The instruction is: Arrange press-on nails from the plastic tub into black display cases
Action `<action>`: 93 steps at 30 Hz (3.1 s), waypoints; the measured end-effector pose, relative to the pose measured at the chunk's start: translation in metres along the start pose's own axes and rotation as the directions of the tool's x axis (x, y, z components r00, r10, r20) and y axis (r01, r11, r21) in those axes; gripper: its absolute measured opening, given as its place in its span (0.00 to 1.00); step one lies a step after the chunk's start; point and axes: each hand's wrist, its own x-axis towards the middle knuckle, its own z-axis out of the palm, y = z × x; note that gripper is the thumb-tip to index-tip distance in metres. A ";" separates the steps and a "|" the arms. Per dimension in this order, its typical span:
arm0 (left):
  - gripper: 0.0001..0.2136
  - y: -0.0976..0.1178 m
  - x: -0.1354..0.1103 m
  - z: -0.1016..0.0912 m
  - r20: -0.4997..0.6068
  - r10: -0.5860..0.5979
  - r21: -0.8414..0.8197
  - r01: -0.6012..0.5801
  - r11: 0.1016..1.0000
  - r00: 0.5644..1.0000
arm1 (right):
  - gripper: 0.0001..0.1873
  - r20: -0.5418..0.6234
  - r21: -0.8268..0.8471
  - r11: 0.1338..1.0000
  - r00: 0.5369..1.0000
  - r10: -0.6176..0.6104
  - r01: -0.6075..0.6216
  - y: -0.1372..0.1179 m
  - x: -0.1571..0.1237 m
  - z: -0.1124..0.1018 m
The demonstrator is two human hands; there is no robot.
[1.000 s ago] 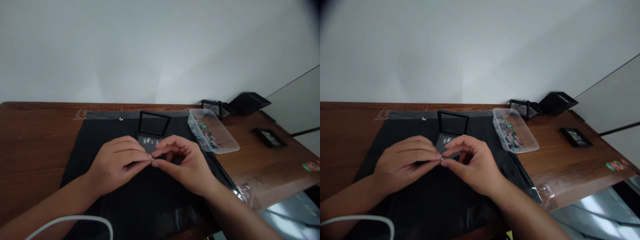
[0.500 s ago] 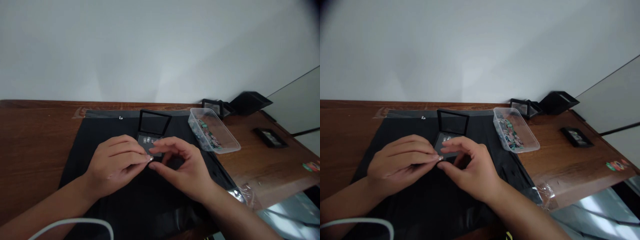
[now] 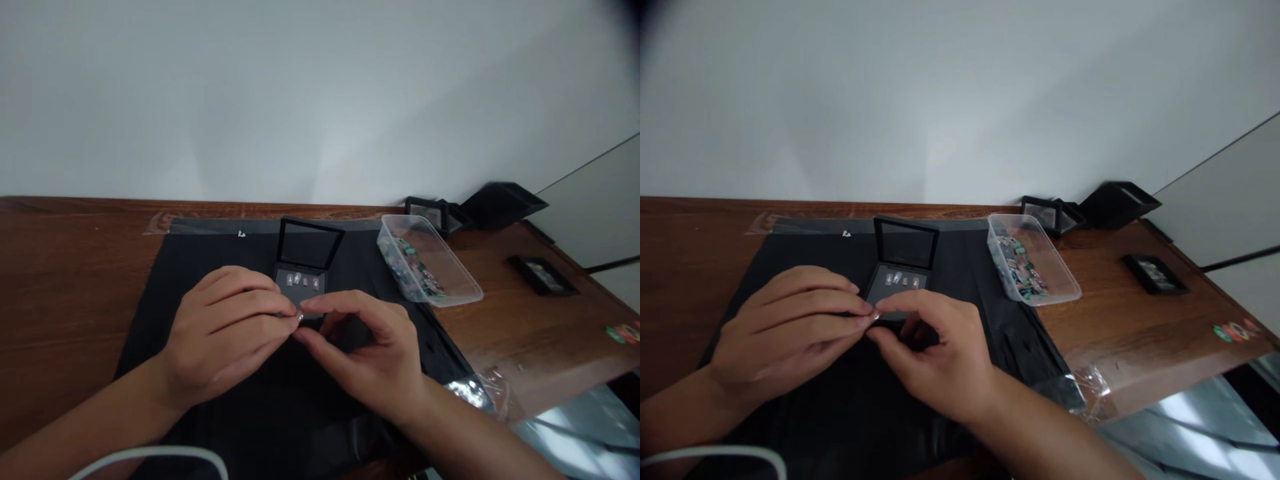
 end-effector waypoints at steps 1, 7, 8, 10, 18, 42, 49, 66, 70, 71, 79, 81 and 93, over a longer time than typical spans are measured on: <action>0.06 0.000 0.000 0.000 0.002 0.005 -0.001 -0.005 1.000 1.000 | 0.13 -0.006 -0.004 1.000 1.000 -0.007 0.007 0.000 0.000 0.000; 0.06 -0.001 -0.001 -0.001 0.019 -0.001 -0.022 0.001 1.000 1.000 | 0.13 -0.003 -0.017 1.000 1.000 -0.021 0.021 -0.001 -0.001 0.000; 0.06 -0.001 -0.001 -0.001 0.021 0.000 -0.022 0.001 1.000 1.000 | 0.13 -0.003 -0.015 1.000 1.000 -0.021 0.021 -0.001 -0.001 0.000; 0.06 -0.001 -0.001 -0.001 0.025 -0.002 -0.021 0.003 1.000 1.000 | 0.13 -0.005 -0.012 1.000 1.000 -0.019 0.019 -0.001 -0.001 0.000; 0.06 -0.001 0.002 -0.004 0.009 0.019 0.002 -0.019 1.000 1.000 | 0.16 -0.038 0.024 0.999 0.999 -0.037 0.038 -0.003 -0.003 0.003; 0.06 -0.003 0.000 -0.008 0.077 0.065 -0.020 -0.064 0.998 0.995 | 0.21 -0.074 0.084 0.996 0.996 0.045 -0.038 -0.005 -0.004 0.004; 0.06 -0.001 0.002 -0.004 0.054 0.017 -0.045 -0.015 0.999 0.998 | 0.19 0.032 0.311 0.875 0.924 0.381 -0.371 -0.006 0.005 -0.002; 0.11 0.002 -0.007 0.013 0.012 -0.492 -0.404 0.454 0.794 0.871 | 0.09 0.295 0.426 0.679 0.801 0.521 -0.598 0.003 0.011 -0.006; 0.08 0.003 -0.005 0.015 0.028 -0.534 -0.423 0.494 0.759 0.845 | 0.10 0.243 0.368 0.745 0.831 0.501 -0.556 0.000 0.011 -0.006; 0.08 0.003 -0.005 0.015 0.032 -0.537 -0.428 0.497 0.755 0.843 | 0.10 0.232 0.362 0.760 0.842 0.487 -0.539 -0.001 0.010 -0.006; 0.06 0.005 -0.005 0.014 0.036 -0.522 -0.426 0.486 0.763 0.852 | 0.12 0.246 0.368 0.750 0.835 0.492 -0.550 0.000 0.013 -0.007; 0.06 0.004 -0.006 0.015 0.033 -0.504 -0.409 0.471 0.781 0.863 | 0.14 0.285 0.392 0.715 0.815 0.504 -0.579 0.001 0.014 -0.008; 0.07 0.004 -0.002 0.014 0.029 -0.433 -0.409 0.406 0.817 0.901 | 0.15 0.359 0.473 0.681 0.828 0.430 -0.559 0.002 0.017 -0.008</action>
